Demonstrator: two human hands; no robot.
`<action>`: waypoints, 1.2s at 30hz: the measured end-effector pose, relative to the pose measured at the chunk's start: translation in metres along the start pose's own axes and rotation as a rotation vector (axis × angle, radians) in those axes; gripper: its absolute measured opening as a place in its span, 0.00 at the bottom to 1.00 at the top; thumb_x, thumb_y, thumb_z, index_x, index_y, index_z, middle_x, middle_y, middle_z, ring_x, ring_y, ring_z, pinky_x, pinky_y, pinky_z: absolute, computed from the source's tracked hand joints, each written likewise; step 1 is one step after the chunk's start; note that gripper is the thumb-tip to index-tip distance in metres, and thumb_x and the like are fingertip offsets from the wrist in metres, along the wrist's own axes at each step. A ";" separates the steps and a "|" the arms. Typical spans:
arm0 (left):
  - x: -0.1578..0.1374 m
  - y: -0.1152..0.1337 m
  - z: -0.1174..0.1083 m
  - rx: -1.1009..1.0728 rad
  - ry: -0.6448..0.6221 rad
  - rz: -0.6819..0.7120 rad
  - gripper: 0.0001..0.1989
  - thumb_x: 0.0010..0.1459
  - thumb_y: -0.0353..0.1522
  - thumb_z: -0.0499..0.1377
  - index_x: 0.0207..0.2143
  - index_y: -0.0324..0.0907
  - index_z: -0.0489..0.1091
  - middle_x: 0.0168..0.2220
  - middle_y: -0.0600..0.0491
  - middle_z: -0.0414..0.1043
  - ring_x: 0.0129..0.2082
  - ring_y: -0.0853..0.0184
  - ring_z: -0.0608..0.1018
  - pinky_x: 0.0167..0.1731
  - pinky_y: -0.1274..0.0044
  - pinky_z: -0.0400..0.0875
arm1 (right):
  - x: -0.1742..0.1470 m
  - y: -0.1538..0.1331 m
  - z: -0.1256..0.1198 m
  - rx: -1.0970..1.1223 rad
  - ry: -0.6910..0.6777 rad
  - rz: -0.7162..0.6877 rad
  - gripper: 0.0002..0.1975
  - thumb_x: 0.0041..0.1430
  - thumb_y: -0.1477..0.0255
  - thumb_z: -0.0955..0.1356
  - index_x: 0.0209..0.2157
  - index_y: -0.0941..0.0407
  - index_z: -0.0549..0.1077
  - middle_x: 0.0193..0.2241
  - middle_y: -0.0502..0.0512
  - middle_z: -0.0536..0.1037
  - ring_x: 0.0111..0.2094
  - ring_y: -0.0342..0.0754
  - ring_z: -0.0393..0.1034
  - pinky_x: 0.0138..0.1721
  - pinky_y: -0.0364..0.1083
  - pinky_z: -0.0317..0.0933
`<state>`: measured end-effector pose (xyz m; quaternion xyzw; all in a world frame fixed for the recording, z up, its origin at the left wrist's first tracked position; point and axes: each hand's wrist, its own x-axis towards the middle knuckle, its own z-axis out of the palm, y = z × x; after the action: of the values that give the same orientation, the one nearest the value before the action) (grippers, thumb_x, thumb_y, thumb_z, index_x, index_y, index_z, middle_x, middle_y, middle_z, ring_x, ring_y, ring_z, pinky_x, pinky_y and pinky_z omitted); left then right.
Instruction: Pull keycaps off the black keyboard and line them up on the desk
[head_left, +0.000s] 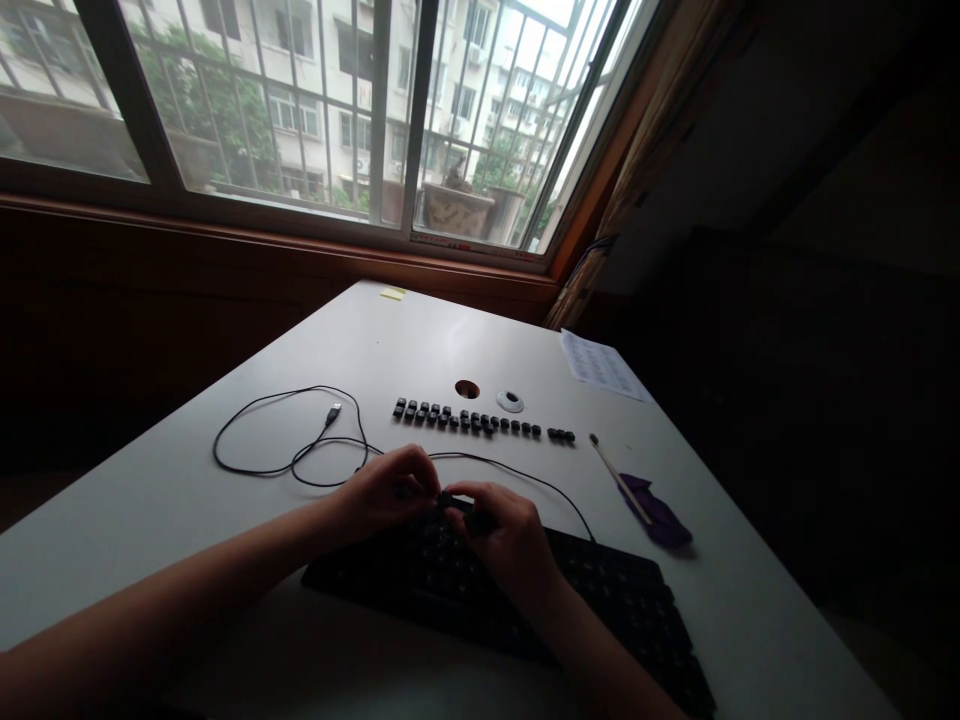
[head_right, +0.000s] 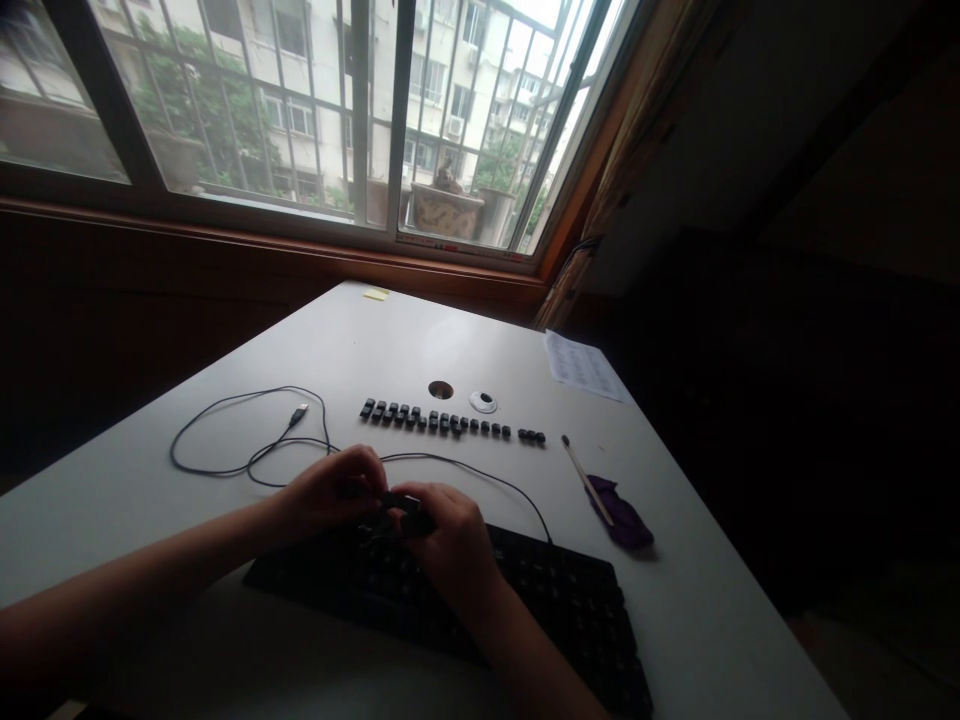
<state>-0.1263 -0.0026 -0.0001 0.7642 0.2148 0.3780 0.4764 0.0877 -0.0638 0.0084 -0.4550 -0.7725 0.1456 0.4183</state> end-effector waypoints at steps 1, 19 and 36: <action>0.000 0.000 0.000 -0.007 0.006 0.017 0.08 0.59 0.29 0.62 0.41 0.37 0.67 0.39 0.49 0.70 0.37 0.68 0.76 0.37 0.75 0.74 | 0.002 0.002 -0.004 -0.015 0.001 0.007 0.10 0.57 0.73 0.72 0.42 0.52 0.78 0.31 0.50 0.80 0.28 0.45 0.73 0.33 0.44 0.67; 0.001 0.004 -0.003 0.131 -0.055 0.071 0.06 0.63 0.26 0.57 0.42 0.38 0.70 0.40 0.49 0.70 0.36 0.69 0.76 0.37 0.77 0.73 | 0.060 0.141 -0.058 -0.546 -0.238 0.401 0.11 0.57 0.65 0.71 0.42 0.49 0.80 0.37 0.54 0.84 0.40 0.53 0.78 0.44 0.48 0.67; 0.002 0.005 -0.003 0.112 -0.097 0.083 0.06 0.63 0.27 0.57 0.41 0.37 0.71 0.39 0.47 0.71 0.36 0.68 0.76 0.37 0.76 0.73 | 0.061 0.144 -0.050 -0.587 -0.197 0.348 0.11 0.57 0.68 0.71 0.43 0.48 0.80 0.38 0.53 0.83 0.40 0.54 0.78 0.43 0.49 0.68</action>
<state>-0.1275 -0.0017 0.0054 0.8154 0.1804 0.3473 0.4266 0.1959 0.0564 -0.0170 -0.6644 -0.7290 0.0297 0.1621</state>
